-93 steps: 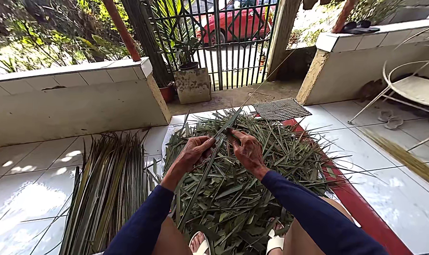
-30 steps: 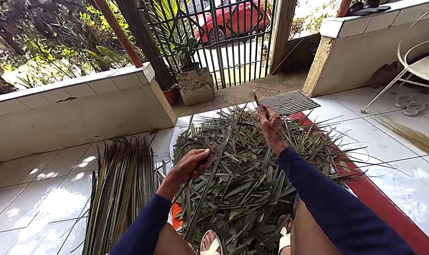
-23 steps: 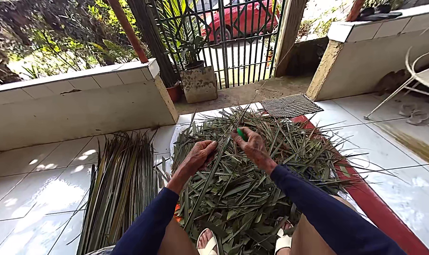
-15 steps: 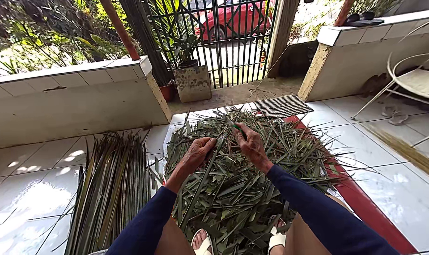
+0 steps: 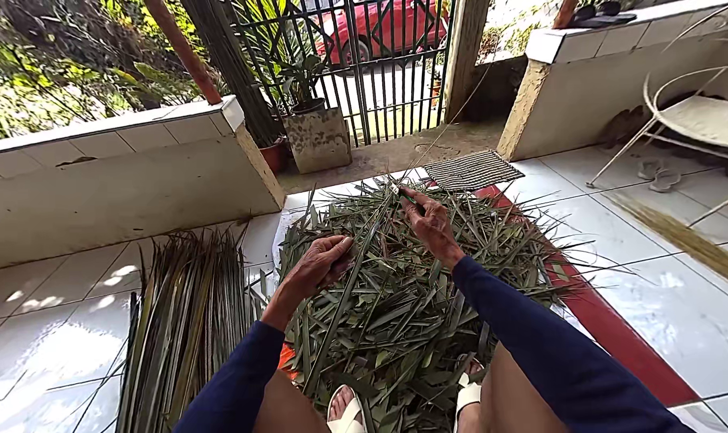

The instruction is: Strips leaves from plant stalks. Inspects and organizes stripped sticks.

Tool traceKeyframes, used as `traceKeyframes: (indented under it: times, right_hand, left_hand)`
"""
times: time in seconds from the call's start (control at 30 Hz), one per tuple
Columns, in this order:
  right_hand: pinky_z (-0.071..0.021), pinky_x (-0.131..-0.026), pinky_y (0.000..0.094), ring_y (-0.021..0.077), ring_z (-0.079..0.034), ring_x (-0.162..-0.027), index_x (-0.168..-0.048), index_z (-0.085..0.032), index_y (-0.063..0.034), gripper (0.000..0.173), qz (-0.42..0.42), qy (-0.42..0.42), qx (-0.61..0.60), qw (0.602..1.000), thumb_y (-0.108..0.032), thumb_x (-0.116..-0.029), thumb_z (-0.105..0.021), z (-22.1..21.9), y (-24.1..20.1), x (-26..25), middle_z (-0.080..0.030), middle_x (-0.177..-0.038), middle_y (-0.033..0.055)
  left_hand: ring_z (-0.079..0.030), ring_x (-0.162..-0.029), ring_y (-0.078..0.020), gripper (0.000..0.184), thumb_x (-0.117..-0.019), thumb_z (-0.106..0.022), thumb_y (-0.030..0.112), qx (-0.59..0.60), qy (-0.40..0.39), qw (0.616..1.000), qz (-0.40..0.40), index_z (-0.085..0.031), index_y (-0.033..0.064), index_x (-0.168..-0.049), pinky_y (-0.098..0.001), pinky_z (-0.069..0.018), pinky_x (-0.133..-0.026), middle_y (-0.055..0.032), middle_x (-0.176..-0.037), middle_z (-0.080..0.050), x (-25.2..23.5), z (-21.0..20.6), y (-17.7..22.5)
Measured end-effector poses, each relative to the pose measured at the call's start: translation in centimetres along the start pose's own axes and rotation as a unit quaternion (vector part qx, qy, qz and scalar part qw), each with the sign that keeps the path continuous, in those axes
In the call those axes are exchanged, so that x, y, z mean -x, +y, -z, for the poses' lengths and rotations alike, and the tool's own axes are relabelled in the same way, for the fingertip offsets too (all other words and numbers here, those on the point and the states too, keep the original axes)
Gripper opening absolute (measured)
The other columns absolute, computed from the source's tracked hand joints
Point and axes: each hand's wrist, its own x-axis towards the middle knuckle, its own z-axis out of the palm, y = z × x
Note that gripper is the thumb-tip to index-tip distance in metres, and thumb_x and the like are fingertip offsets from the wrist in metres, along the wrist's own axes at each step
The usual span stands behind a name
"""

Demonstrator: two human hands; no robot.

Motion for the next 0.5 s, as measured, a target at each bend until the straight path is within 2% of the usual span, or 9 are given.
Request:
traceKeyframes:
  times: [0.07, 0.2, 0.27, 0.3, 0.33, 0.5]
  right_hand:
    - [-0.0545, -0.079, 0.0471, 0.0194, -0.068, -0.083, -0.137, -0.068, -0.0229, 0.036, -0.018, 0.037, -0.002, 0.999, -0.036, -0.1083, -0.05, 0.2, 1.1, -1.0, -0.074, -0.109, 0.0051]
    - [-0.0495, -0.068, 0.0491, 0.025, -0.059, -0.07, -0.135, -0.065, -0.0157, 0.04, -0.058, 0.106, -0.003, 0.993, -0.041, -0.1089, -0.047, 1.3, 1.2, -1.6, -0.064, -0.084, 0.0097]
    - [-0.0482, -0.062, 0.0477, 0.0244, -0.057, -0.067, -0.126, -0.066, -0.0133, 0.043, -0.041, 0.069, -0.006, 0.997, -0.048, -0.1058, -0.052, 1.4, -0.2, -0.4, -0.062, -0.082, 0.0094]
    - [-0.0485, -0.056, 0.046, 0.0242, -0.057, -0.064, -0.124, -0.066, -0.0123, 0.043, -0.027, 0.029, -0.011, 0.999, -0.049, -0.1047, -0.054, 1.1, -0.8, 0.7, -0.062, -0.082, 0.0103]
    - [-0.0488, -0.055, 0.044, 0.0229, -0.057, -0.063, -0.121, -0.067, -0.0125, 0.04, -0.026, -0.009, -0.022, 0.999, -0.048, -0.1036, -0.057, 0.4, -1.4, 1.6, -0.063, -0.083, 0.01]
    - [-0.0494, -0.059, 0.0344, 0.0134, -0.057, -0.062, -0.107, -0.072, -0.0153, 0.032, -0.03, -0.113, -0.073, 0.99, -0.046, -0.0987, -0.067, -2.8, -2.4, 3.6, -0.063, -0.075, 0.001]
  left_hand:
    - [-0.037, -0.04, -0.0048, 0.034, -0.1118, -0.043, 0.03, -0.003, 0.006, 1.0, 0.009, -0.062, 0.0063, -0.095, -0.0173, -0.0319, -0.036, 0.0019, -0.06, -0.045, 0.1, 0.1, -0.1]
    - [-0.038, -0.04, -0.0054, 0.035, -0.1117, -0.043, 0.031, -0.024, 0.031, 0.999, 0.011, -0.063, 0.0058, -0.096, -0.018, -0.0324, -0.036, 0.0006, -0.061, -0.048, 0.0, 0.1, -0.2]
    - [-0.039, -0.04, -0.0068, 0.036, -0.1116, -0.044, 0.031, -0.04, 0.064, 0.997, 0.004, -0.063, 0.0049, -0.096, -0.0187, -0.0333, -0.036, -0.001, -0.061, -0.05, -0.3, -0.1, -0.3]
    - [-0.041, -0.04, -0.0068, 0.036, -0.1116, -0.045, 0.031, -0.052, 0.08, 0.995, 0.0, -0.063, 0.0045, -0.097, -0.0187, -0.0341, -0.036, -0.0013, -0.061, -0.051, -0.6, -0.2, -0.3]
    - [-0.042, -0.04, -0.0069, 0.036, -0.1115, -0.045, 0.031, -0.066, 0.093, 0.993, -0.005, -0.064, 0.0043, -0.098, -0.0188, -0.035, -0.036, -0.0017, -0.061, -0.052, -0.8, -0.5, -0.4]
    - [-0.046, -0.042, -0.0098, 0.037, -0.1116, -0.045, 0.032, -0.14, 0.09, 0.985, -0.043, -0.066, 0.004, -0.098, -0.0216, -0.0375, -0.039, -0.004, -0.061, -0.055, -2.1, -2.5, -0.2]
